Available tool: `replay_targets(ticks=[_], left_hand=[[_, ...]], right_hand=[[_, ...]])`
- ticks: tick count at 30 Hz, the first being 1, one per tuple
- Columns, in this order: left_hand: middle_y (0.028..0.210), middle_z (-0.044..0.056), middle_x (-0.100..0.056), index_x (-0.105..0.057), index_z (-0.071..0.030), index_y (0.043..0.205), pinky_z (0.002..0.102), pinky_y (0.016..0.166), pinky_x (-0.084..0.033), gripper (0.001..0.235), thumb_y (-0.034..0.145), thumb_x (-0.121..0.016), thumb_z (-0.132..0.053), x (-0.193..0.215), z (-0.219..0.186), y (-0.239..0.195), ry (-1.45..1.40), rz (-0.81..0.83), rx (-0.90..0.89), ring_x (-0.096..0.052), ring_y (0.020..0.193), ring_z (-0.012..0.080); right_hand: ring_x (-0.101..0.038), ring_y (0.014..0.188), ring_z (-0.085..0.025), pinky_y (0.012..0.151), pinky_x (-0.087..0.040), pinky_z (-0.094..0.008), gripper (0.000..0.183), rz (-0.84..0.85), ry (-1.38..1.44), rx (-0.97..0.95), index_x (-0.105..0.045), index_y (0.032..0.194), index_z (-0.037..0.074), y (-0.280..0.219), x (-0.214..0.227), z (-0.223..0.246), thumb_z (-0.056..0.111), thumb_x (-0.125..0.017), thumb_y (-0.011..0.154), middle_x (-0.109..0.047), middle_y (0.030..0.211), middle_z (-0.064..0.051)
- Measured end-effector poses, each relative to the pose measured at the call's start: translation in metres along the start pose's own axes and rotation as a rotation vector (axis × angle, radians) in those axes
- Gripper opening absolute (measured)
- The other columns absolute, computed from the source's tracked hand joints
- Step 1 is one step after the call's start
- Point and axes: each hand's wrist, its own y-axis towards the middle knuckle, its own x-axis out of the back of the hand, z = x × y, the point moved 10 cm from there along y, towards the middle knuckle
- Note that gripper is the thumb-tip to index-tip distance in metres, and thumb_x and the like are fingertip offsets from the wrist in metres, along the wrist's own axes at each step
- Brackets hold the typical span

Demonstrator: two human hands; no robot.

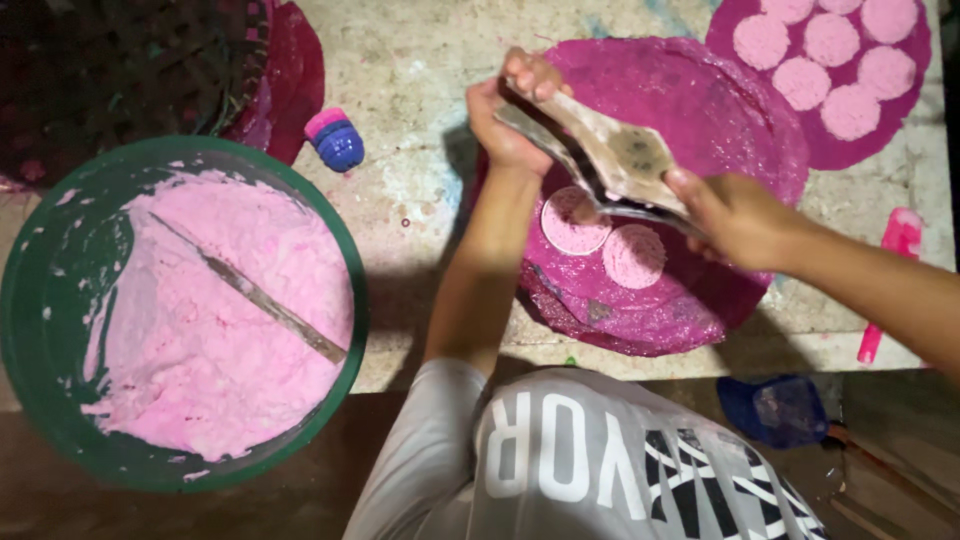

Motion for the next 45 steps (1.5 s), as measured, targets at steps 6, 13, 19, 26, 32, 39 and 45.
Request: replay_targets(ticks=[6, 13, 19, 26, 32, 39, 45], left_hand=[[0.085, -0.003, -0.050, -0.050, -0.015, 0.096, 0.038, 0.084, -0.049, 0.021, 0.093, -0.048, -0.036, 0.000, -0.005, 0.000, 0.002, -0.014, 0.043, -0.051, 0.083, 0.0155], [0.088, 0.000, -0.054, -0.056, -0.014, 0.101, 0.038, 0.088, -0.050, 0.026, 0.096, -0.048, -0.038, -0.018, -0.024, 0.007, 0.154, 0.055, 0.040, -0.054, 0.088, 0.0182], [0.117, 0.009, -0.066, -0.050, -0.009, 0.140, 0.042, 0.093, -0.054, 0.043, 0.100, -0.044, -0.021, 0.037, -0.044, -0.052, 0.992, -0.418, 0.192, -0.063, 0.103, 0.0236], [0.140, 0.025, -0.048, -0.073, -0.006, 0.101, 0.057, 0.111, -0.034, 0.022, 0.086, -0.069, -0.021, -0.031, 0.058, -0.132, 2.470, 0.657, 0.275, -0.041, 0.136, 0.0405], [0.141, 0.015, -0.049, -0.075, -0.016, 0.113, 0.057, 0.115, -0.025, 0.030, 0.084, -0.068, -0.017, -0.052, 0.066, -0.129, 2.282, 0.645, 0.274, -0.038, 0.138, 0.0382], [0.144, 0.005, -0.054, -0.072, -0.024, 0.120, 0.050, 0.120, -0.028, 0.031, 0.091, -0.067, -0.015, -0.040, 0.041, -0.136, 2.236, 0.488, 0.351, -0.041, 0.144, 0.0296], [0.148, 0.014, -0.048, -0.056, -0.020, 0.145, 0.053, 0.115, -0.026, 0.064, 0.086, -0.080, -0.032, -0.052, 0.019, -0.143, 2.287, 0.383, 0.240, -0.037, 0.139, 0.0348]], right_hand=[[-0.069, 0.059, -0.031, 0.067, -0.061, -0.049, 0.086, 0.041, 0.074, 0.036, -0.066, 0.077, 0.000, 0.006, -0.010, -0.002, 0.066, -0.016, 0.099, -0.067, 0.064, -0.019], [-0.062, 0.064, -0.029, 0.067, -0.055, -0.046, 0.079, -0.129, 0.062, 0.193, -0.064, 0.087, -0.004, 0.023, -0.016, 0.004, 0.060, -0.022, 0.109, -0.062, 0.069, -0.019], [-0.063, 0.073, -0.020, 0.065, -0.051, -0.037, 0.072, -0.297, 0.369, 0.539, -0.064, 0.120, 0.002, -0.022, -0.027, -0.011, 0.064, -0.033, 0.101, -0.066, 0.082, -0.009], [-0.056, 0.074, -0.018, 0.066, -0.046, -0.035, 0.080, -0.465, 0.947, 0.687, -0.058, 0.114, 0.003, -0.070, -0.039, -0.060, 0.078, -0.033, 0.102, -0.058, 0.087, -0.006], [-0.053, 0.079, -0.020, 0.072, -0.045, -0.038, 0.083, -0.545, 1.208, 0.638, -0.051, 0.116, 0.004, -0.078, -0.071, -0.122, 0.084, -0.034, 0.100, -0.054, 0.091, -0.008], [-0.054, 0.084, -0.023, 0.074, -0.044, -0.039, 0.087, -0.663, 1.198, 0.533, -0.050, 0.125, 0.006, -0.097, -0.086, -0.165, 0.087, -0.035, 0.096, -0.056, 0.100, -0.010], [-0.051, 0.081, -0.022, 0.078, -0.043, -0.039, 0.084, -0.614, 1.338, 0.563, -0.049, 0.122, 0.005, -0.091, -0.096, -0.171, 0.085, -0.036, 0.101, -0.052, 0.095, -0.009]])
